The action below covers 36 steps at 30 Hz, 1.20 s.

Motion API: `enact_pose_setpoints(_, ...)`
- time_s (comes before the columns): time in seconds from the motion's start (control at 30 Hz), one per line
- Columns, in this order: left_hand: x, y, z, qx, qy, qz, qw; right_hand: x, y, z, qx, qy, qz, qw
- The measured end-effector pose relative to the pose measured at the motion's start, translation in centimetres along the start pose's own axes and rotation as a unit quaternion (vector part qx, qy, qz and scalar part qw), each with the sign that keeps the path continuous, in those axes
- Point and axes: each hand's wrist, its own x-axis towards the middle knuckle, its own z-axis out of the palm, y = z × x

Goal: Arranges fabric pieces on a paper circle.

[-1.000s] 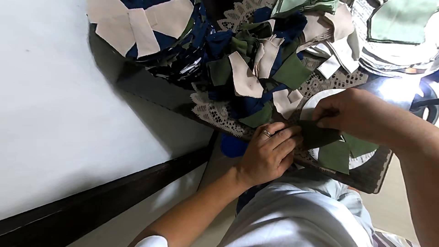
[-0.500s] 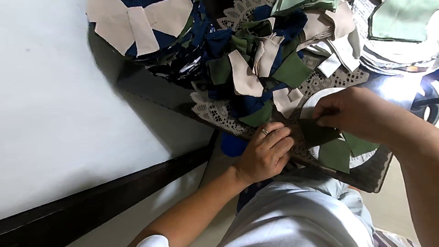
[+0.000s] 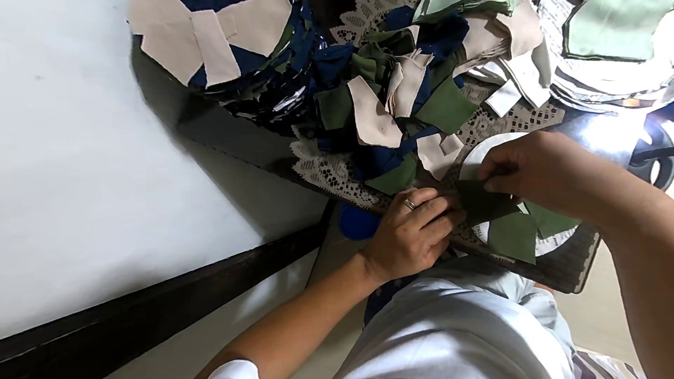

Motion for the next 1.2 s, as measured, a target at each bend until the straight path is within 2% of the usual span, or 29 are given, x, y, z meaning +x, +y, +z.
enact_pose_setpoints(0.5,-0.1,0.0,0.3,0.065,-0.043,0.027,0.997,-0.1,0.2,0.3,-0.028,0.025,-0.027,0.999)
enact_pose_setpoints(0.67,-0.1,0.0,0.4,0.078,-0.043,0.028,0.996,-1.6,0.9,1.5,-0.095,0.116,-0.032,0.988)
enact_pose_setpoints(0.83,-0.1,0.0,0.4,0.084,-0.039,0.027,0.995,-4.7,2.3,3.6,-0.115,0.248,-0.101,0.957)
enact_pose_setpoints(0.97,-0.2,-0.2,0.6,0.089,-0.029,0.035,0.995,-5.0,4.2,5.2,-0.125,0.258,-0.116,0.951)
enact_pose_setpoints(1.07,-0.4,-0.4,0.8,0.093,-0.022,0.043,0.994,-5.0,5.1,5.4,-0.089,0.269,-0.114,0.952)
enact_pose_setpoints(1.2,-0.4,-0.4,0.6,0.057,-0.005,0.022,0.998,-7.3,6.7,5.2,0.003,0.352,-0.114,0.929)
